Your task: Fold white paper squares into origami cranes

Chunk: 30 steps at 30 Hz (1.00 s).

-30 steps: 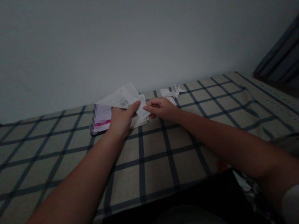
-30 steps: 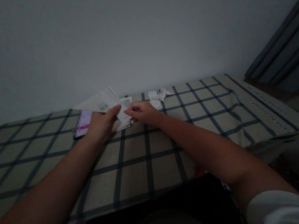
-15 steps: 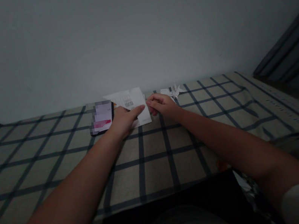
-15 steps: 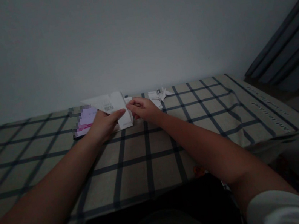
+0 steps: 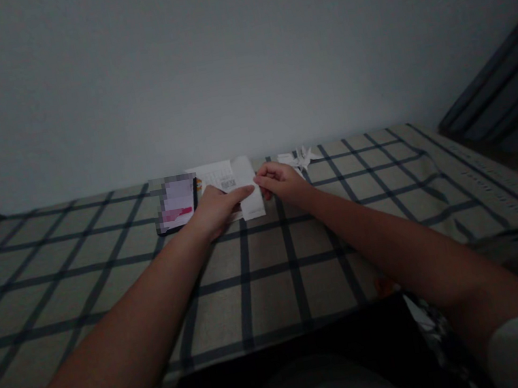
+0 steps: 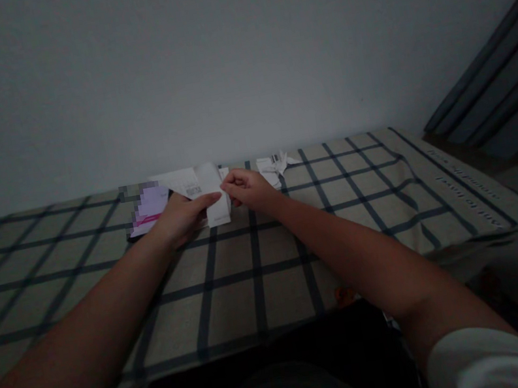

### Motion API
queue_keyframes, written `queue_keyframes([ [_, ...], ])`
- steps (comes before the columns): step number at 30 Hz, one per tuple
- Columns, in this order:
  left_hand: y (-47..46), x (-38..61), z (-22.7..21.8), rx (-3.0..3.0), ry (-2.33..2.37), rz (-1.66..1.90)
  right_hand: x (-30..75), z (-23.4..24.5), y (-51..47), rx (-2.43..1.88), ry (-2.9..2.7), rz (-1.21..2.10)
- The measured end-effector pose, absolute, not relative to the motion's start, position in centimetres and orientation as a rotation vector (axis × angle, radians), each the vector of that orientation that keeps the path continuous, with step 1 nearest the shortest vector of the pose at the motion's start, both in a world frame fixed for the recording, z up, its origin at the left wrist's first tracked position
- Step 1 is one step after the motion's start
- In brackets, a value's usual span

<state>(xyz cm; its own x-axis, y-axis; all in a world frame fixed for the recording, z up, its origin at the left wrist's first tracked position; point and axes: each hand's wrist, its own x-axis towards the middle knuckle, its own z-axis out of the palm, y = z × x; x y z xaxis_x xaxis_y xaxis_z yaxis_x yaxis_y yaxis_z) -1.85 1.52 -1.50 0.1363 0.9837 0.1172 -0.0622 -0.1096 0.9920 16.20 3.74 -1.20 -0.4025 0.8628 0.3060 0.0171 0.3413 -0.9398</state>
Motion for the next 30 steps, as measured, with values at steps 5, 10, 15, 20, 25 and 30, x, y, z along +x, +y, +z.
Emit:
queue_keyframes([
  [5, 1.40, -1.85, -1.57, 1.383, 0.966, 1.152, 16.27, -1.16, 3.85, -0.799, -1.684, 1.201],
  [10, 1.37, -1.82, -1.72, 1.426, 1.048, 1.148, 16.39, -1.12, 3.76, -0.817, -1.681, 1.147],
  [15, 1.44, -2.01, -1.60, 1.562, 1.041, 1.187, 16.23, -0.95, 3.51, -0.815, -1.660, 1.164],
  [20, 1.55, -2.17, -1.84, 1.582, 1.096, 1.167, 16.15, -0.95, 3.70, -0.842, -1.651, 1.122],
  [25, 1.43, -2.09, -2.00, 1.486, 1.107, 1.139, 16.31, -1.04, 3.93, -0.854, -1.632, 1.078],
  [30, 1.37, -2.08, -2.00, 1.471, 1.061, 1.146, 16.27, -1.12, 4.05, -0.851, -1.618, 1.099],
])
